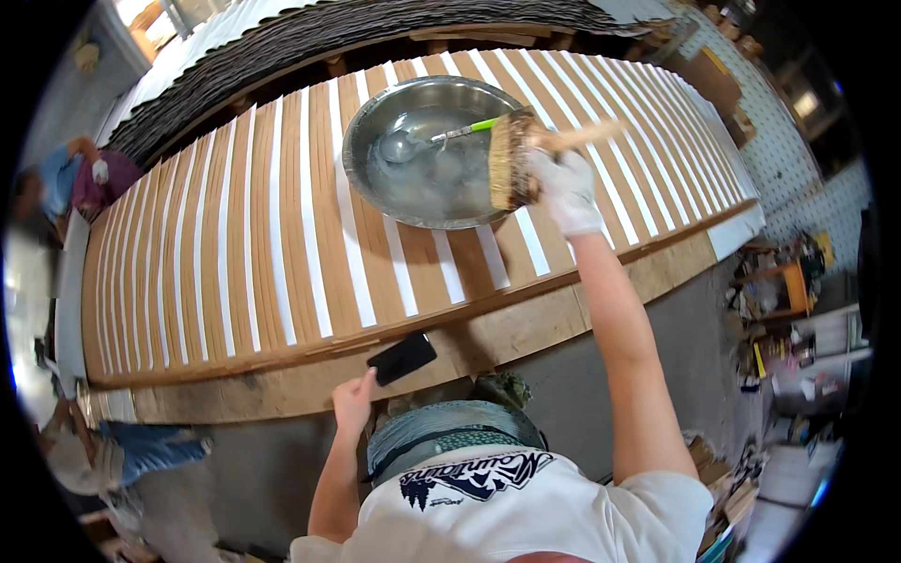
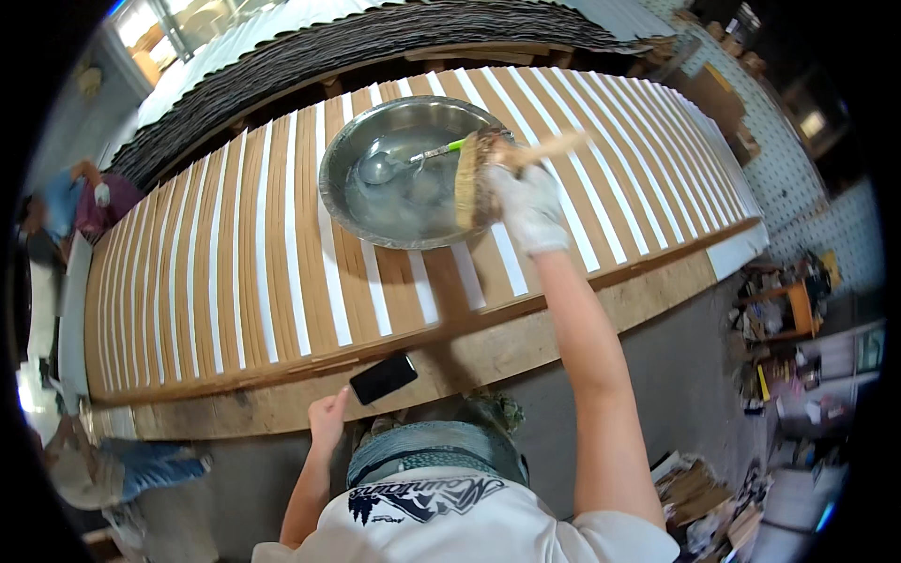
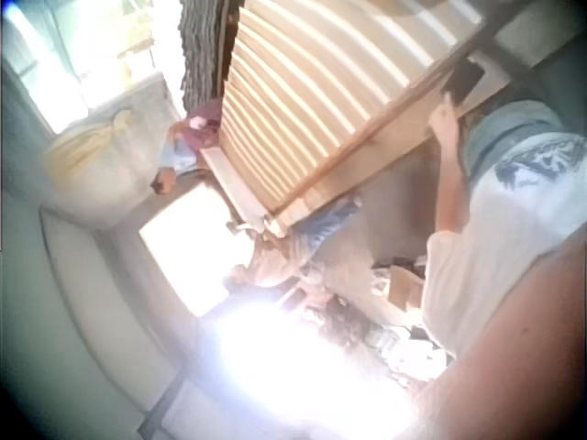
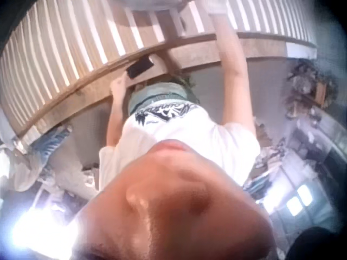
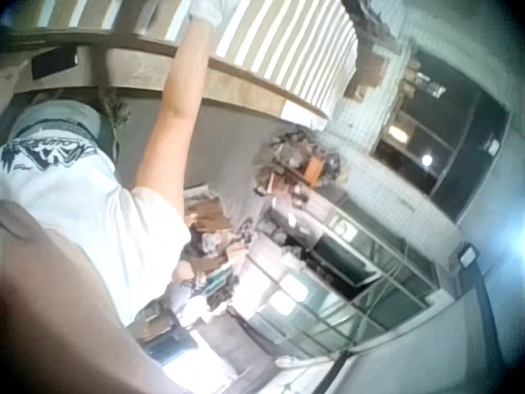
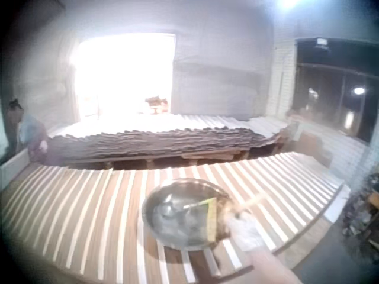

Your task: The person applies a clear liquid to a large curved surface covered with brown paper and white stripes using a brush. They repeatedly dip the brush into a metal bowl and spread the liquid along the surface while another person smooths the paper on the opposite side.

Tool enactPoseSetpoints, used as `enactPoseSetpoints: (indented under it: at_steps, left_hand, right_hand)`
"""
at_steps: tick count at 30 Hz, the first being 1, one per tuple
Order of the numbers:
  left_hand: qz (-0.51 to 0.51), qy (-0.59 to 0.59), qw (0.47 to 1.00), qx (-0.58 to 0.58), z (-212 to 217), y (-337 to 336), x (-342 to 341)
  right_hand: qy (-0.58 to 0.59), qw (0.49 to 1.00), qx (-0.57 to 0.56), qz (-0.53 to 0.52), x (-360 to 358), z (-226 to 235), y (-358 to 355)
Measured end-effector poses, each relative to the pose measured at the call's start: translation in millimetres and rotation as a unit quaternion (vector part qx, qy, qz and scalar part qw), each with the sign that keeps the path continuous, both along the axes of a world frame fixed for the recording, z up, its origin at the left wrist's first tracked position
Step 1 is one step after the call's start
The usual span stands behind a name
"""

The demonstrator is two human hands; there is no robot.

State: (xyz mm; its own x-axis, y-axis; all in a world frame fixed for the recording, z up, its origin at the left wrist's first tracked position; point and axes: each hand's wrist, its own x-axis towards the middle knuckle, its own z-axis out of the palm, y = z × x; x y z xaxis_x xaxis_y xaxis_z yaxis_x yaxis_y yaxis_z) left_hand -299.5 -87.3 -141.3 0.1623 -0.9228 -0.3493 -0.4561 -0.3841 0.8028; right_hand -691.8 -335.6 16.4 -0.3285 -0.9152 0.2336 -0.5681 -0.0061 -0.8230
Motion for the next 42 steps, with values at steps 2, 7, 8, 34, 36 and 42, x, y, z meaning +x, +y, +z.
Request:
enactPoseSetpoints:
  at_steps: [2,7,8,34,36,42]
  left_hand:
    - [0.084,-0.040,0.996,-0.009,0,26,-9]
    - [0.221,-0.131,0.964,0.073,-29,139,-34]
    - [0.262,-0.129,0.951,0.103,-50,176,-32]
    - [0.811,0.199,0.508,0.211,-161,663,-37]
    - [0.822,0.216,0.488,0.199,-163,653,-2]
    - [0.788,0.140,0.591,0.104,-96,613,142]
  right_hand:
    - [0.099,0.993,0.045,0.041,19,6,-40]
    - [0.199,0.971,0.070,0.115,30,-33,-87]
    - [0.212,0.967,0.074,0.123,33,-45,-90]
    - [-0.392,0.868,0.305,0.016,33,-126,-123]
    - [-0.433,0.876,0.210,-0.018,34,-112,-127]
    - [-0.520,0.842,0.137,0.032,166,-87,-101]
